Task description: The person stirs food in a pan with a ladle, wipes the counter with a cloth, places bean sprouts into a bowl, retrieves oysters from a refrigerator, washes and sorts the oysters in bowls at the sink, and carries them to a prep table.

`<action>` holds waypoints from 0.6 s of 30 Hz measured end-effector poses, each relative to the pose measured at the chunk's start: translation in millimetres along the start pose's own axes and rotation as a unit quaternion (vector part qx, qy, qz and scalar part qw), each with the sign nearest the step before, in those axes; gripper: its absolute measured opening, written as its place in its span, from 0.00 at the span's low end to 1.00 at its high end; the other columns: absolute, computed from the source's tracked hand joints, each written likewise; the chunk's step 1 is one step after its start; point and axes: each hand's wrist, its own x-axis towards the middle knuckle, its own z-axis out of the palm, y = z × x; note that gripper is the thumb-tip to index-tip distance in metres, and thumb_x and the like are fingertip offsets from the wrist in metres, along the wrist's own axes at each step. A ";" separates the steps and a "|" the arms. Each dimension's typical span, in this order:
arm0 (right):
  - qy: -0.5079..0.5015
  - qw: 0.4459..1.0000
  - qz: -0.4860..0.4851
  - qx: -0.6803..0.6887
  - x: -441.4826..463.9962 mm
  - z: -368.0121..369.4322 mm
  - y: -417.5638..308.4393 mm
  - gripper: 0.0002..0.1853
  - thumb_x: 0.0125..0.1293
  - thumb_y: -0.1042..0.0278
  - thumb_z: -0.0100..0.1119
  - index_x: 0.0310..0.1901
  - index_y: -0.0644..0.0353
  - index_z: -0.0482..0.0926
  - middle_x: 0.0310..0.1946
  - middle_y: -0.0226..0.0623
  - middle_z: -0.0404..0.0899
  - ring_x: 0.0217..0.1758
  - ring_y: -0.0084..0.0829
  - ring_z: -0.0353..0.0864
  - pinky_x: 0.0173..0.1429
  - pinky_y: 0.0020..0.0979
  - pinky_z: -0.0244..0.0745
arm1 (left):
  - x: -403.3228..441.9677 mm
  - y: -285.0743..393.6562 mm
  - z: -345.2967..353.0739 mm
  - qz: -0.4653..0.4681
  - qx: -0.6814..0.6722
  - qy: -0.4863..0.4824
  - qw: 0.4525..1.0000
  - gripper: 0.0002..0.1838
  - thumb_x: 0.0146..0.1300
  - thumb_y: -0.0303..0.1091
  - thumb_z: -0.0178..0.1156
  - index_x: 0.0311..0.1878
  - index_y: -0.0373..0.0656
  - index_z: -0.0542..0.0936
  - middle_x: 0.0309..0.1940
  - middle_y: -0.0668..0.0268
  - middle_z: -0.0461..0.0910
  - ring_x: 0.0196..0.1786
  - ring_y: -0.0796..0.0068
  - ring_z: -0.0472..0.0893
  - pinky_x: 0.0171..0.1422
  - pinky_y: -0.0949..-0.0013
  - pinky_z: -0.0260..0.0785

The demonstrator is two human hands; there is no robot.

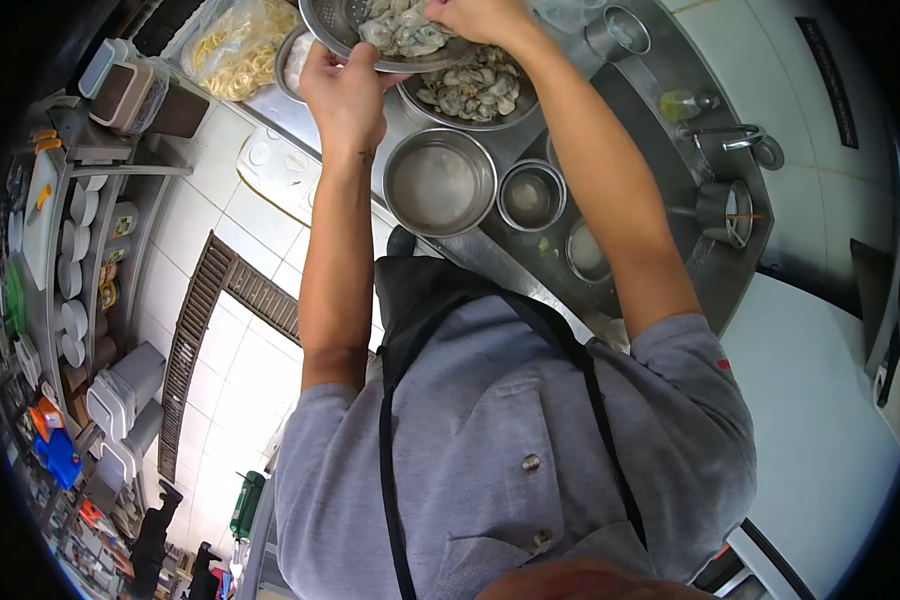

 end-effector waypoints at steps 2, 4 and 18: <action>0.024 1.000 0.005 0.008 2.3 -2.9 5.2 0.08 0.53 0.65 0.58 0.29 0.58 0.84 0.32 0.49 0.82 0.38 0.42 0.83 0.40 0.40 0.75 | -0.9 -0.7 0.3 -0.006 -0.001 -0.002 1.000 0.08 0.58 0.18 0.52 0.42 0.28 0.72 0.37 0.55 0.78 0.35 0.66 0.82 0.35 0.65 0.85; 0.005 0.997 0.019 0.074 -1.0 -18.4 10.6 0.08 0.54 0.67 0.57 0.29 0.60 0.83 0.30 0.47 0.82 0.36 0.39 0.83 0.39 0.37 0.75 | -0.4 -1.8 0.5 -0.008 0.003 -0.003 1.000 0.08 0.58 0.18 0.51 0.42 0.28 0.72 0.37 0.55 0.77 0.35 0.66 0.82 0.34 0.65 0.85; 0.127 0.816 0.400 0.398 -210.5 -54.9 323.8 0.05 0.61 0.69 0.62 0.37 0.60 0.81 0.23 0.26 0.76 0.21 0.16 0.70 0.23 0.19 0.64 | -27.7 23.2 -29.6 -0.045 0.044 0.019 0.998 0.10 0.58 0.20 0.53 0.43 0.28 0.71 0.38 0.56 0.75 0.35 0.66 0.81 0.37 0.64 0.84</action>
